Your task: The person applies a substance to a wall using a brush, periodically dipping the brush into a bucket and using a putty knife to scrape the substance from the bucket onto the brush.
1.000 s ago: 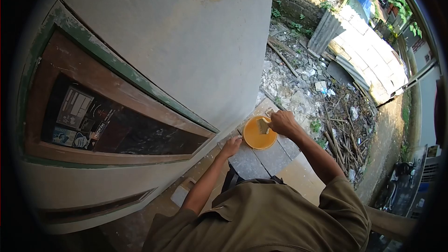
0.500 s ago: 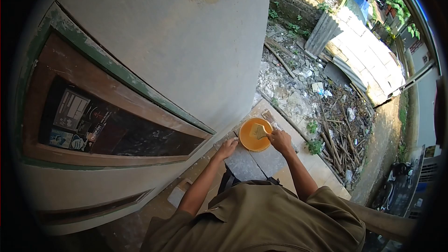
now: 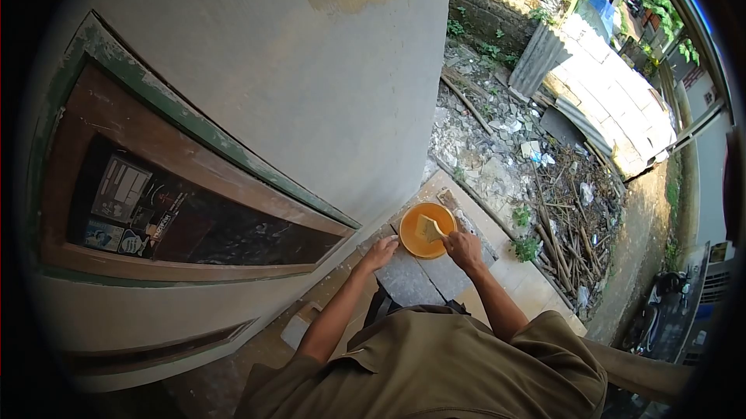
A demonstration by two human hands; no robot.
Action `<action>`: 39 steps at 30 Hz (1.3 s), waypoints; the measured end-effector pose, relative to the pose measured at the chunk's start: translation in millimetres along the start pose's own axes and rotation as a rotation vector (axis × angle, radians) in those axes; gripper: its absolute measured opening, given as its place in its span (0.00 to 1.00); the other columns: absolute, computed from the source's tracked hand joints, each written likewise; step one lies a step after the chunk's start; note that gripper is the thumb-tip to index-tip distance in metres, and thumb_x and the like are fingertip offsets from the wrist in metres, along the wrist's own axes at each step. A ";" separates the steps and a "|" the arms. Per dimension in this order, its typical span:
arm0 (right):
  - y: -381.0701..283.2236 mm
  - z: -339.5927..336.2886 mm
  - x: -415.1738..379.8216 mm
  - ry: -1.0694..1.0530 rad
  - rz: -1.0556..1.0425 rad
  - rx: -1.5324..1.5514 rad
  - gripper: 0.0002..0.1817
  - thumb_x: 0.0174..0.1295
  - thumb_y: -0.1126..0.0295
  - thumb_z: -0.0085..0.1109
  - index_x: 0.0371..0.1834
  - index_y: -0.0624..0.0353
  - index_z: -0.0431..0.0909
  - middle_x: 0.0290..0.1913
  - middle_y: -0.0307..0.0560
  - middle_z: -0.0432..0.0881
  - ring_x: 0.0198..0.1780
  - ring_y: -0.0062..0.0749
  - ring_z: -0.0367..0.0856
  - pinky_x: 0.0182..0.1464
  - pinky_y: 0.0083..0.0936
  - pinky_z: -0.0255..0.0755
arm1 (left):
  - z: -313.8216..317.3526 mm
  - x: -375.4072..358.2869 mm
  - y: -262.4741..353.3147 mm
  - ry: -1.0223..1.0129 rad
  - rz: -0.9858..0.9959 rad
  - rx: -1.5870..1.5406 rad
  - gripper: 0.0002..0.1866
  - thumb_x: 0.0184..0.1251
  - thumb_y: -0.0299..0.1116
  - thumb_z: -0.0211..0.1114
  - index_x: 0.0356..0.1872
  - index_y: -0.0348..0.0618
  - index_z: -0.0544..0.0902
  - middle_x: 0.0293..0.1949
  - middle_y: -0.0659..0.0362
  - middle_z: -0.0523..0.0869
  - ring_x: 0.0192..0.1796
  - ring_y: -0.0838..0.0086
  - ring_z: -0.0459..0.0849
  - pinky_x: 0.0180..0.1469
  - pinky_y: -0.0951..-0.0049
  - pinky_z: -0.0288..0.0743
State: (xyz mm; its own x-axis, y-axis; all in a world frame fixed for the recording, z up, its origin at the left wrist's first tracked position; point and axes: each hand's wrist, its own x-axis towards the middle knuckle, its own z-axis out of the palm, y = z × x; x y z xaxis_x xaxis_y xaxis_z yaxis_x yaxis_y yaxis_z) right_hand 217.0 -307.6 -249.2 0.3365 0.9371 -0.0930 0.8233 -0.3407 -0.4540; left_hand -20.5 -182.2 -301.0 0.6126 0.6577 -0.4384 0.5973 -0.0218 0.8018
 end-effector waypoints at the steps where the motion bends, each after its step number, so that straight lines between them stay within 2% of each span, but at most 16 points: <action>1: -0.9 -1.1 -2.1 0.017 0.006 0.000 0.20 0.62 0.53 0.58 0.21 0.57 0.76 0.20 0.54 0.79 0.24 0.52 0.79 0.28 0.45 0.72 | 1.1 -1.3 -1.1 0.003 0.022 -0.002 0.27 0.70 0.47 0.50 0.60 0.36 0.75 0.57 0.40 0.79 0.62 0.52 0.76 0.64 0.62 0.68; 9: 3.6 -2.4 -4.7 0.058 -0.041 -0.012 0.19 0.63 0.55 0.58 0.22 0.57 0.75 0.19 0.54 0.78 0.23 0.53 0.79 0.26 0.45 0.70 | -1.5 -4.0 5.6 0.019 0.016 0.002 0.27 0.70 0.47 0.51 0.61 0.36 0.74 0.56 0.40 0.79 0.62 0.53 0.76 0.63 0.62 0.68; 11: 2.9 -3.4 -8.1 0.077 -0.034 0.020 0.18 0.63 0.55 0.58 0.23 0.57 0.75 0.18 0.54 0.77 0.22 0.53 0.78 0.25 0.44 0.70 | -9.2 -13.0 24.7 -0.048 -0.075 -0.006 0.29 0.71 0.47 0.51 0.62 0.32 0.72 0.56 0.40 0.79 0.62 0.54 0.76 0.63 0.64 0.67; 16: 8.0 -0.2 -12.9 0.123 -0.044 0.049 0.18 0.63 0.56 0.59 0.22 0.58 0.74 0.17 0.54 0.76 0.21 0.52 0.77 0.25 0.44 0.69 | -2.6 -4.7 7.6 -0.030 0.005 0.006 0.29 0.70 0.47 0.52 0.62 0.32 0.72 0.54 0.38 0.80 0.61 0.54 0.77 0.62 0.64 0.69; 19: 11.9 1.6 -19.0 0.110 -0.028 0.022 0.18 0.62 0.56 0.60 0.21 0.57 0.74 0.17 0.53 0.76 0.21 0.52 0.77 0.24 0.44 0.69 | 2.4 -2.3 -2.4 0.011 0.006 0.071 0.29 0.71 0.48 0.51 0.62 0.32 0.72 0.52 0.40 0.82 0.57 0.56 0.80 0.59 0.65 0.71; 25: 17.9 0.0 -26.2 0.216 -0.083 0.074 0.19 0.62 0.55 0.60 0.20 0.56 0.74 0.15 0.53 0.74 0.19 0.52 0.76 0.22 0.44 0.67 | -0.6 6.5 -4.5 -0.038 0.002 0.055 0.29 0.71 0.47 0.52 0.63 0.32 0.71 0.47 0.45 0.85 0.49 0.63 0.84 0.54 0.66 0.74; 27: 18.9 -3.2 -31.8 0.180 -0.076 0.050 0.19 0.62 0.55 0.61 0.20 0.57 0.73 0.15 0.53 0.74 0.19 0.53 0.75 0.22 0.44 0.67 | -0.3 4.9 -7.0 -0.098 -0.071 -0.007 0.31 0.69 0.52 0.52 0.62 0.38 0.73 0.56 0.38 0.79 0.62 0.50 0.76 0.63 0.59 0.69; 32: 18.7 -1.4 -38.8 0.173 -0.042 0.034 0.20 0.62 0.55 0.60 0.19 0.57 0.72 0.15 0.54 0.74 0.19 0.54 0.75 0.23 0.44 0.67 | 14.6 16.0 -39.7 -0.024 -0.015 0.018 0.31 0.68 0.53 0.53 0.61 0.38 0.74 0.52 0.38 0.81 0.58 0.50 0.79 0.60 0.58 0.71; 34: 14.1 -4.2 -38.8 0.197 -0.036 0.053 0.21 0.63 0.55 0.60 0.18 0.57 0.72 0.15 0.54 0.74 0.20 0.55 0.75 0.23 0.44 0.67 | 3.9 14.1 -27.7 0.004 0.002 0.036 0.30 0.67 0.53 0.54 0.59 0.38 0.76 0.50 0.39 0.82 0.56 0.50 0.80 0.58 0.57 0.73; 36: 8.0 -6.3 -37.9 0.272 0.048 0.174 0.20 0.64 0.56 0.59 0.20 0.59 0.76 0.15 0.55 0.73 0.19 0.46 0.76 0.24 0.38 0.67 | -24.3 -2.7 7.1 0.039 0.120 0.272 0.25 0.64 0.50 0.60 0.50 0.37 0.82 0.44 0.43 0.86 0.50 0.51 0.83 0.54 0.57 0.75; 37: 2.2 -10.0 -33.6 0.277 0.040 0.178 0.20 0.64 0.56 0.59 0.20 0.59 0.76 0.15 0.55 0.73 0.19 0.46 0.76 0.24 0.38 0.67 | -44.9 -14.6 32.8 0.048 0.121 0.276 0.25 0.64 0.50 0.60 0.50 0.37 0.82 0.44 0.43 0.86 0.50 0.51 0.83 0.54 0.57 0.75; 39: -16.1 -18.1 -19.6 0.400 0.091 0.599 0.19 0.66 0.57 0.57 0.27 0.63 0.81 0.14 0.46 0.73 0.20 0.31 0.75 0.25 0.29 0.66 | -97.6 -41.7 90.1 0.233 0.250 0.314 0.18 0.61 0.44 0.65 0.40 0.37 0.85 0.38 0.48 0.87 0.45 0.54 0.85 0.50 0.59 0.77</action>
State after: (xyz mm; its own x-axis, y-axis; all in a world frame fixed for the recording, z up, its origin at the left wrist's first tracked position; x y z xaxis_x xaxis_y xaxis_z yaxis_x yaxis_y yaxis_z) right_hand 205.4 -321.9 -224.0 0.6277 0.7683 0.1252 0.4304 -0.2086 -0.8782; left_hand -42.8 -138.1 -170.8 0.6463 0.7543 -0.1155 0.5959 -0.4044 0.6938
